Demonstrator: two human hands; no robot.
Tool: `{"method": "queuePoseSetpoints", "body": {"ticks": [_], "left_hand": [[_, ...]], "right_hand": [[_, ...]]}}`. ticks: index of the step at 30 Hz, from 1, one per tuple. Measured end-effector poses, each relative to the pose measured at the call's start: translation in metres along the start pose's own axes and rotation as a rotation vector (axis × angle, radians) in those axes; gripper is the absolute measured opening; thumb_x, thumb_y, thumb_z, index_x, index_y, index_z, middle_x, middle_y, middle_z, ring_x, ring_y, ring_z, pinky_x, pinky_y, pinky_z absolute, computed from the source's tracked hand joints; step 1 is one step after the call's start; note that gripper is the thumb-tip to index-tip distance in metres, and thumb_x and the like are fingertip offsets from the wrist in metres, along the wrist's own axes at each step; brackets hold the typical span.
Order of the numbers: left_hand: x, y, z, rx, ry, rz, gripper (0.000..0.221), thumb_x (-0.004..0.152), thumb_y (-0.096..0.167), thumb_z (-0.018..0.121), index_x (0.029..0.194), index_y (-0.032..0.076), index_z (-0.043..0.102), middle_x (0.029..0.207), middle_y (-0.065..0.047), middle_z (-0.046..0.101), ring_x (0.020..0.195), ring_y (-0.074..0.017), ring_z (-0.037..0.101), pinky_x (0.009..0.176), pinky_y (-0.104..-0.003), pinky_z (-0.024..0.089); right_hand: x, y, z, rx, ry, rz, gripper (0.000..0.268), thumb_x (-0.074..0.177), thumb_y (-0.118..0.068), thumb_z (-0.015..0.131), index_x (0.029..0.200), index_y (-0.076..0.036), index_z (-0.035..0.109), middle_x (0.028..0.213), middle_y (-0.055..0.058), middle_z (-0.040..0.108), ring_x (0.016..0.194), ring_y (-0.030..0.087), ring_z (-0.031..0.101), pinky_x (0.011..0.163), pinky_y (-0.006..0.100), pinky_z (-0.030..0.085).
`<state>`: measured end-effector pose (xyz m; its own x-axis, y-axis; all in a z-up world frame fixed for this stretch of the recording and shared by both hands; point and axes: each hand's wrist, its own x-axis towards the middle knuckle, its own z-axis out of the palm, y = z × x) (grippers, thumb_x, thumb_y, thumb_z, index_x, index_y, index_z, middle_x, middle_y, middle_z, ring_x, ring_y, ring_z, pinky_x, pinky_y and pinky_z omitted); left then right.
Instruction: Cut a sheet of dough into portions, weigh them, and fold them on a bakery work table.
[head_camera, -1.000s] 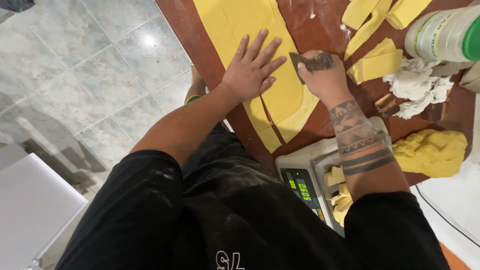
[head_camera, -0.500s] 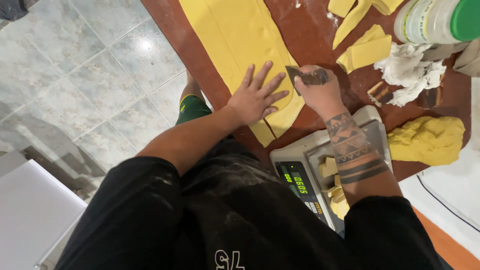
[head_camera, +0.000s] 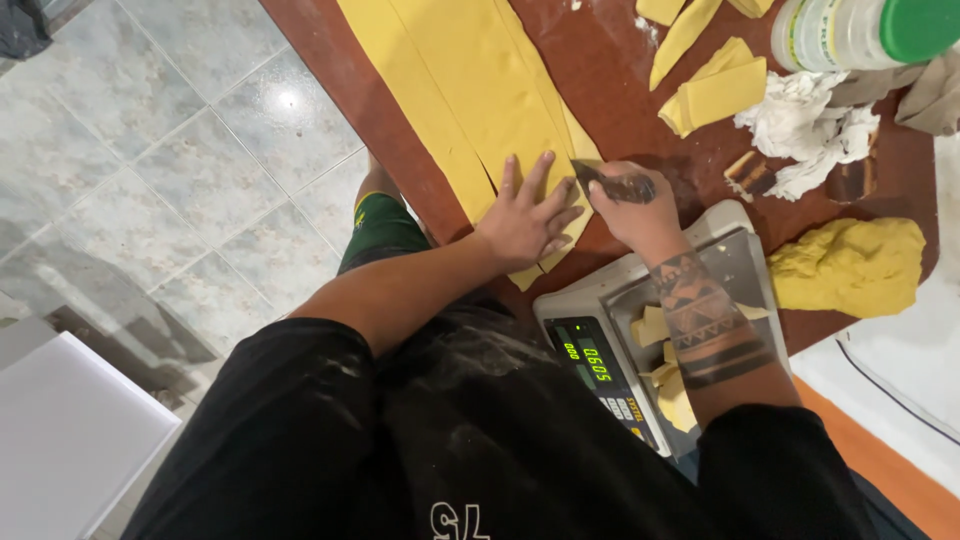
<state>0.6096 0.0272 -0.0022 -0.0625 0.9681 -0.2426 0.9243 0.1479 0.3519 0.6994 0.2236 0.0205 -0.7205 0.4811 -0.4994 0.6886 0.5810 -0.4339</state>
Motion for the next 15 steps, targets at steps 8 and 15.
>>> {"method": "queuePoseSetpoints", "body": {"ticks": [8, 15], "left_hand": [[0.0, 0.002, -0.001, -0.02, 0.028, -0.032, 0.057, 0.108, 0.059, 0.038, 0.159, 0.033, 0.04, 0.165, -0.008, 0.027, 0.153, -0.0541, 0.003, 0.115, -0.082, 0.011], [-0.002, 0.003, -0.005, -0.07, -0.041, -0.036, 0.057, 0.107, 0.057, 0.04, 0.16, 0.034, 0.039, 0.169, -0.006, 0.022, 0.155, -0.0505, 0.0, 0.118, -0.08, 0.007]], "right_hand": [[-0.045, -0.027, -0.027, 0.057, -0.106, 0.186, 0.04, 0.099, -0.044, 0.068, 0.127, -0.016, 0.072, 0.119, 0.019, 0.073, 0.119, 0.04, 0.065, 0.098, 0.053, 0.052], [-0.05, -0.004, 0.016, 0.06, -0.098, 0.416, 0.043, 0.105, -0.046, 0.059, 0.138, -0.02, 0.067, 0.131, 0.012, 0.069, 0.127, 0.035, 0.062, 0.103, 0.051, 0.051]]}}
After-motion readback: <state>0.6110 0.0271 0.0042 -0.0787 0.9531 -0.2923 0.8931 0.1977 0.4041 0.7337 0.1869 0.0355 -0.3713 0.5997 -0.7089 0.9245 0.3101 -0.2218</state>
